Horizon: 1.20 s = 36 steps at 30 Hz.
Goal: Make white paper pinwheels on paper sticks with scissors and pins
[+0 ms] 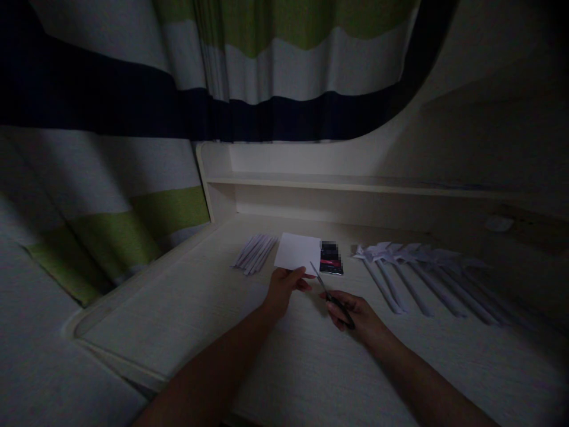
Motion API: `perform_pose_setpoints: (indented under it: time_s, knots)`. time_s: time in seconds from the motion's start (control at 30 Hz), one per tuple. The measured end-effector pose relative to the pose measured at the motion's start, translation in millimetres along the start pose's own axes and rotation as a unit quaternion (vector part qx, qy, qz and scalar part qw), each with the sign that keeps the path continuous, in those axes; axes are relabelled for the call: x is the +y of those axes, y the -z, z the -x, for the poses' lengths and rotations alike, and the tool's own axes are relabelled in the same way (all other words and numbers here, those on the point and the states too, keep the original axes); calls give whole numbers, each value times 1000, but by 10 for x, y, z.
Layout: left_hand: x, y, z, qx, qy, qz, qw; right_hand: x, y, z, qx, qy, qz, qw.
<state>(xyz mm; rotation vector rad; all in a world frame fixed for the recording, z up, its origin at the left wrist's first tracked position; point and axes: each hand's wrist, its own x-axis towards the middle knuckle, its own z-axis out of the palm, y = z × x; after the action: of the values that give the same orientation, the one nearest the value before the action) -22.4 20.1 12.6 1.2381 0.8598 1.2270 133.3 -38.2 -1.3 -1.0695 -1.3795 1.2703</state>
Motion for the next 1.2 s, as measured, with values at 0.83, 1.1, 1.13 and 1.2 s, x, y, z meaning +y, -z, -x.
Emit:
perform_pose_setpoints:
  time_s: [0.83,1.1,1.13,1.2]
  knots:
    - [33,-36,46,-45,17,20,999,-34,-15,10,22,-7,-9,1000]
    - [33,-36,42,-46,16,30,998,28,8,-18,16,-10,3,1000]
    - [32,-38,43,-49,16,30,998,18,3,-16,17,-12,-3,1000]
    - [26,-40,45,-52,18,30,998,-4,-7,-11,21,-13,-9,1000]
